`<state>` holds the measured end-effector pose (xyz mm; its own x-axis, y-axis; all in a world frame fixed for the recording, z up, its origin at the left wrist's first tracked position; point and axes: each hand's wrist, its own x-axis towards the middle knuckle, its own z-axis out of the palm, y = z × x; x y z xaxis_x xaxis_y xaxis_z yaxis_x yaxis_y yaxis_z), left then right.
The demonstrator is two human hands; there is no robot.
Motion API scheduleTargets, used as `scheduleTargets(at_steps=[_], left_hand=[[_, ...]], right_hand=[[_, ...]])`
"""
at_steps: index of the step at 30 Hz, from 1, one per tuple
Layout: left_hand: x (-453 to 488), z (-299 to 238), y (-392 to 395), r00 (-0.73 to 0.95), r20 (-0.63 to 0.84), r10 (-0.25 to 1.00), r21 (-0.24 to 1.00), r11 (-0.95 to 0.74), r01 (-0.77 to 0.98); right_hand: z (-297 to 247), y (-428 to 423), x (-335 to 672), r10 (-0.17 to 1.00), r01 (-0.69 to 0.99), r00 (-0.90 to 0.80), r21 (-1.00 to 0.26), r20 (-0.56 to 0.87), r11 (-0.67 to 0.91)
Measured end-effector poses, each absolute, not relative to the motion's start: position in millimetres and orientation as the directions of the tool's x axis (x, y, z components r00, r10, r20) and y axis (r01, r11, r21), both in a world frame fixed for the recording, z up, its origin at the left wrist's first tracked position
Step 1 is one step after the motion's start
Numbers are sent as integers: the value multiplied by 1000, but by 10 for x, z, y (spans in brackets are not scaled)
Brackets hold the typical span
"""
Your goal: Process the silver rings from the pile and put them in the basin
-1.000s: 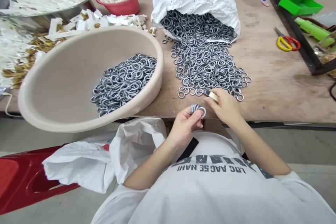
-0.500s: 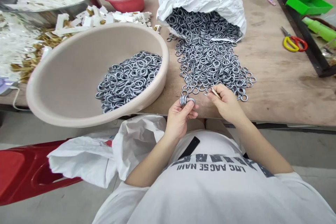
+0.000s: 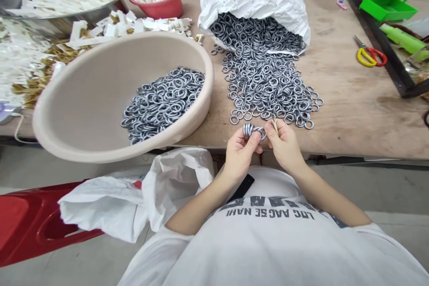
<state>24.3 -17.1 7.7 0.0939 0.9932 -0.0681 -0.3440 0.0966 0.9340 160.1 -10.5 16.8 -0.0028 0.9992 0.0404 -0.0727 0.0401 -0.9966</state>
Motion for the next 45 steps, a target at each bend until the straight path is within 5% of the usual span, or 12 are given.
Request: scheduleTargets(at_steps=[8, 18, 21, 26, 29, 33, 37, 45], left_hand=[[280, 112, -148, 174, -189, 966, 879, 246, -409], [310, 112, -179, 198, -213, 957, 871, 278, -405], [308, 134, -182, 243, -224, 944, 861, 309, -404], [278, 124, -199, 361, -263, 895, 819, 405, -406], [262, 115, -210, 411, -227, 883, 837, 392, -381], [242, 141, -203, 394, -235, 889, 828, 395, -398], [222, 176, -184, 352, -232, 907, 807, 382, -451], [222, 173, -185, 358, -211, 910, 794, 373, -480]], right_hand=[[205, -195, 1713, 936, 202, -97, -915, 338, 351], [228, -188, 1722, 914, 269, -134, -873, 383, 406], [217, -201, 1722, 947, 181, -112, -931, 301, 317], [206, -170, 1709, 976, -201, -219, -979, 7, -38], [198, -129, 1723, 985, -213, -174, -976, 3, -35], [231, -163, 1788, 986, 46, -60, -986, 157, 160], [311, -293, 1847, 905, 416, -151, -804, 399, 424], [347, -348, 1825, 879, 537, -277, -696, 388, 476]])
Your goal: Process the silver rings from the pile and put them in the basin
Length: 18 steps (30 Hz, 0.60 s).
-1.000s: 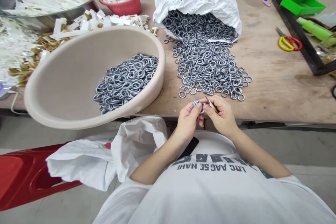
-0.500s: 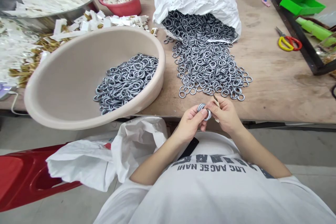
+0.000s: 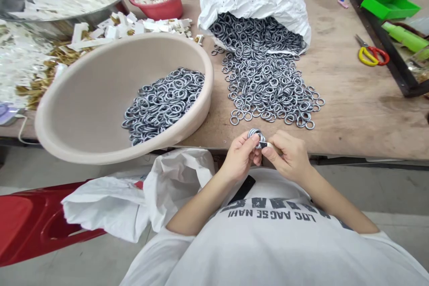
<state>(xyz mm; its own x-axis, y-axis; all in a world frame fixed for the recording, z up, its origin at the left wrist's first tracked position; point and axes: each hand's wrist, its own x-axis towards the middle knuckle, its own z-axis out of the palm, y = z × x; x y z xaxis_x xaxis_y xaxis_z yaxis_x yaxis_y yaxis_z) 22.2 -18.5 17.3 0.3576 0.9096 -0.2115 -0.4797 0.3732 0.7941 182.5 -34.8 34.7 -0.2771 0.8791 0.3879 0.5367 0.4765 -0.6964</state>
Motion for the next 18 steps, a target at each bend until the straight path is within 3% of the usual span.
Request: scheduleTargets(at_steps=[7, 11, 18], left_hand=[[162, 156, -223, 419, -195, 887, 824, 380, -421], [137, 178, -259, 497, -178, 849, 843, 392, -368], [180, 287, -189, 386, -256, 886, 727, 440, -527]], right_hand=[[327, -306, 1856, 890, 494, -294, -741, 349, 454], [291, -232, 1936, 942, 505, -164, -795, 294, 336], [203, -319, 1829, 955, 305, -61, -905, 291, 295]])
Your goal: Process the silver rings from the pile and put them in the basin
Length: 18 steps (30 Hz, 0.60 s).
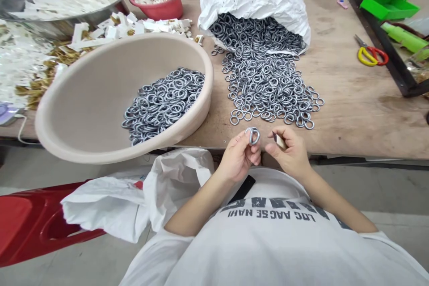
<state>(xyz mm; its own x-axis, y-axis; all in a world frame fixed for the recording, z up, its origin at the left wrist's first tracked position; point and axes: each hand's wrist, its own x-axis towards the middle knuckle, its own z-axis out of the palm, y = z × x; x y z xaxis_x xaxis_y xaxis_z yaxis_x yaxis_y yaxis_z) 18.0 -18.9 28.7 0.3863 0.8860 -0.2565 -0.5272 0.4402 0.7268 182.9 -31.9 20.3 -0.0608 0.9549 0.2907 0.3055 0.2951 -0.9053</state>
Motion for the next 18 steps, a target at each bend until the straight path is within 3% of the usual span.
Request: scheduleTargets(at_steps=[7, 13, 18], left_hand=[[264, 272, -256, 367, -268, 891, 711, 439, -549], [251, 285, -286, 416, -306, 856, 683, 502, -531], [271, 271, -294, 404, -308, 861, 681, 496, -539]], right_hand=[[269, -301, 1713, 929, 294, -99, -882, 356, 369], [237, -270, 1759, 941, 251, -90, -907, 325, 338], [203, -270, 1760, 912, 328, -95, -852, 400, 408]])
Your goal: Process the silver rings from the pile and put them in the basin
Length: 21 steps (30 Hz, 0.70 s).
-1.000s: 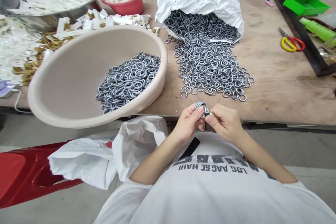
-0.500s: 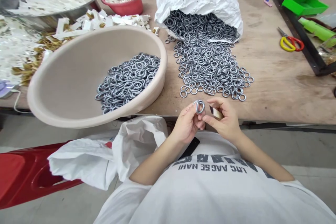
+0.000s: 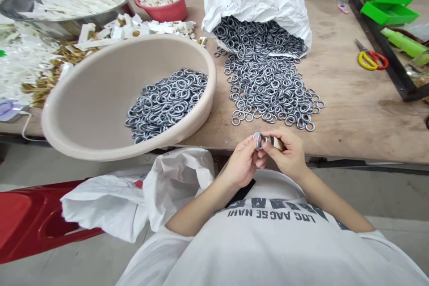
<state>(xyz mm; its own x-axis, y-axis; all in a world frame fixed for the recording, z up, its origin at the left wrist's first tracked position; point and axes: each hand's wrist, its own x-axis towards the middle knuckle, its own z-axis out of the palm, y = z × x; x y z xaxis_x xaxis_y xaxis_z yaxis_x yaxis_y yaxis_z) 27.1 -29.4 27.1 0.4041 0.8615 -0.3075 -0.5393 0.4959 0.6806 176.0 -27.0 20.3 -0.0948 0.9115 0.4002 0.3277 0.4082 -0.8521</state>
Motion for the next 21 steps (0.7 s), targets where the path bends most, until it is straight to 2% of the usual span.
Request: scheduleTargets(at_steps=[4, 6, 9, 11, 12, 13, 15, 16, 17, 19, 21], left_hand=[[304, 270, -298, 355, -272, 894, 728, 433, -531], [247, 330, -280, 314, -218, 924, 802, 353, -482], [-46, 568, -208, 110, 27, 994, 955, 7, -296], [-372, 808, -124, -110, 304, 946, 952, -306, -2], [-552, 932, -68, -185, 460, 868, 884, -429, 187], [-727, 1047, -3, -224, 575, 787, 794, -470, 387], [-1012, 1223, 142, -208, 685, 699, 584, -354, 731], [-1107, 1278, 211, -165, 659, 734, 490, -251, 835], [-1166, 1311, 270, -145, 566, 812, 431, -142, 891], [-1199, 1328, 343, -138, 358, 924, 293, 29, 956], [-1169, 1312, 354, -161, 252, 954, 169, 121, 978]], right_hand=[[175, -270, 1776, 887, 303, -116, -834, 447, 461], [125, -258, 1824, 900, 289, -84, -854, 428, 433], [9, -198, 1935, 927, 280, 21, -893, 373, 353], [-64, -141, 2009, 935, 268, 84, -911, 345, 312], [-92, -114, 2040, 937, 270, 102, -916, 333, 296], [-113, -90, 2063, 940, 274, 113, -919, 323, 283], [-135, -52, 2088, 944, 289, 121, -921, 306, 262], [-139, -39, 2091, 945, 299, 123, -920, 302, 255], [-140, -29, 2089, 945, 310, 123, -917, 302, 252], [-140, -17, 2078, 941, 341, 121, -904, 315, 258], [-141, -12, 2067, 936, 365, 116, -890, 334, 272]])
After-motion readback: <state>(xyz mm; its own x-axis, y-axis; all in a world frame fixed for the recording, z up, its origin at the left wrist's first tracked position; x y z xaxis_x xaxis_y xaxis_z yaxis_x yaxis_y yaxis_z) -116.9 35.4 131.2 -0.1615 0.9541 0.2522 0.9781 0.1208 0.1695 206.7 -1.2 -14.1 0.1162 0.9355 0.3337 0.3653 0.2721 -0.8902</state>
